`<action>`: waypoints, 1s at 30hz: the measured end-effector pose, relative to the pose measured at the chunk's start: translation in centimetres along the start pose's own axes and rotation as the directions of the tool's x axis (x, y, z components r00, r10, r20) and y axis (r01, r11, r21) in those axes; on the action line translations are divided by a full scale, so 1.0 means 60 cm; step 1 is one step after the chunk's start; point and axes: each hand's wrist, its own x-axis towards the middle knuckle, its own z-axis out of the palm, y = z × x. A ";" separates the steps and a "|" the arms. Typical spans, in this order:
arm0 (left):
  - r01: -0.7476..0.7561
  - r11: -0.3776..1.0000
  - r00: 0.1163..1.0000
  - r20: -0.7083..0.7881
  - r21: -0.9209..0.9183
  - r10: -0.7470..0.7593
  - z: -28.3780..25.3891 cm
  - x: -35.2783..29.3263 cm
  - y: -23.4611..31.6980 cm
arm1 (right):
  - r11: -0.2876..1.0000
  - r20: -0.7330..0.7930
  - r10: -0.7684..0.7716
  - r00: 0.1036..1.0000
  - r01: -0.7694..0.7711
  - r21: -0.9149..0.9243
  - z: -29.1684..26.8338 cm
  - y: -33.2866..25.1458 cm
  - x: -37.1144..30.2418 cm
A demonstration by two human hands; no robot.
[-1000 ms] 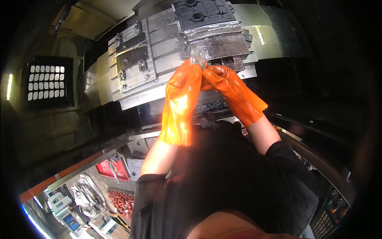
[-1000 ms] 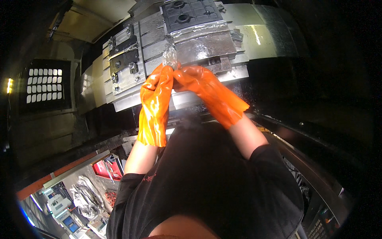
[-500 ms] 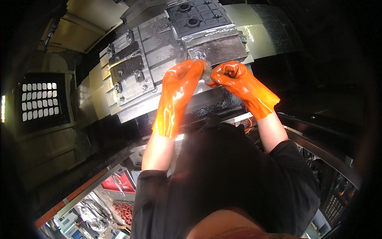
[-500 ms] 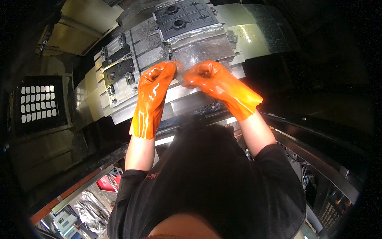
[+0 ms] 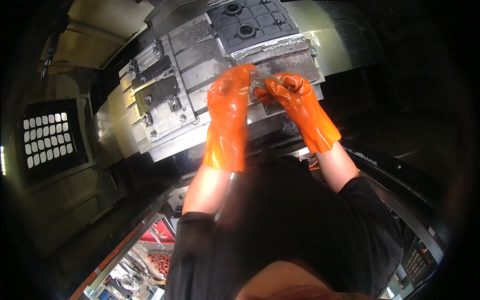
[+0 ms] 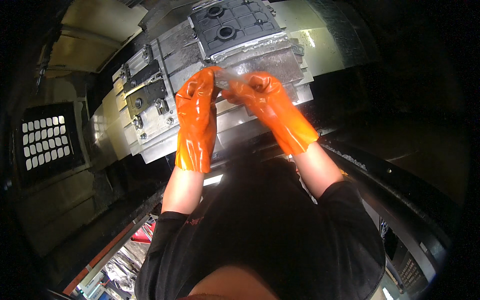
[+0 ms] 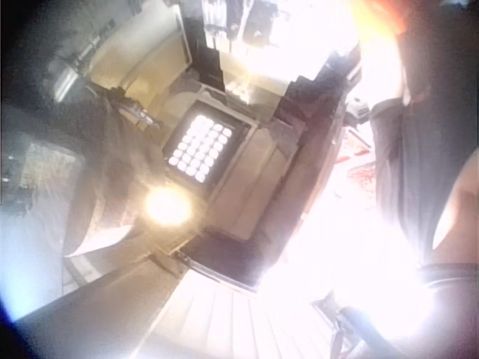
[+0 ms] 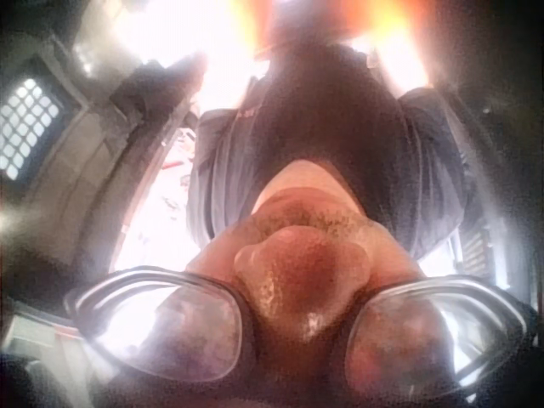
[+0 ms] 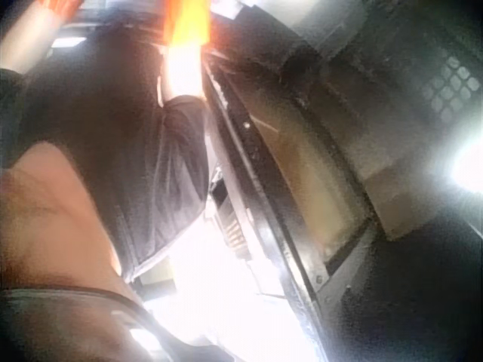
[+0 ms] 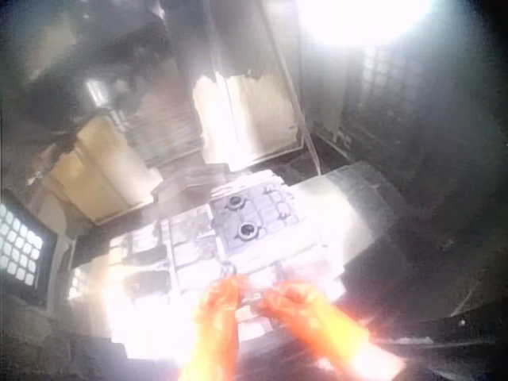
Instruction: The person secures a metal plate onto a machine using a wrench, then places a black component on top and wipes the surface with a cloth. The person closes the machine doors at the end.
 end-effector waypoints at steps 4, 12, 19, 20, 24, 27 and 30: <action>-0.049 0.993 0.999 0.000 -0.108 0.049 -0.002 0.055 -0.007 | 0.979 -0.009 -0.036 0.999 0.034 -0.203 -0.044 -0.053 0.038; -0.344 0.642 0.919 0.385 0.685 0.083 0.067 0.260 0.012 | 0.933 -0.039 -0.102 0.994 0.082 -0.350 -0.249 -0.153 0.182; -0.893 -0.016 0.449 0.893 0.450 0.014 0.191 0.473 -0.064 | 0.909 0.033 0.060 0.998 -0.041 -0.414 -0.376 -0.156 0.296; -0.917 -0.026 0.399 0.916 0.398 -0.049 0.208 0.482 -0.065 | 0.919 0.074 0.098 0.992 -0.061 -0.390 -0.389 -0.153 0.304; -0.924 -0.126 0.383 0.871 0.362 -0.307 0.229 0.506 -0.072 | 0.872 0.104 0.210 0.972 -0.138 -0.470 -0.407 -0.152 0.326; -0.944 -0.226 0.316 0.861 0.241 -0.399 0.234 0.538 -0.116 | 0.894 0.041 0.186 0.982 -0.152 -0.422 -0.424 -0.117 0.342; -0.929 -0.346 0.273 0.878 0.133 -0.393 0.229 0.511 -0.074 | 0.882 0.072 0.272 0.959 -0.219 -0.418 -0.432 -0.116 0.358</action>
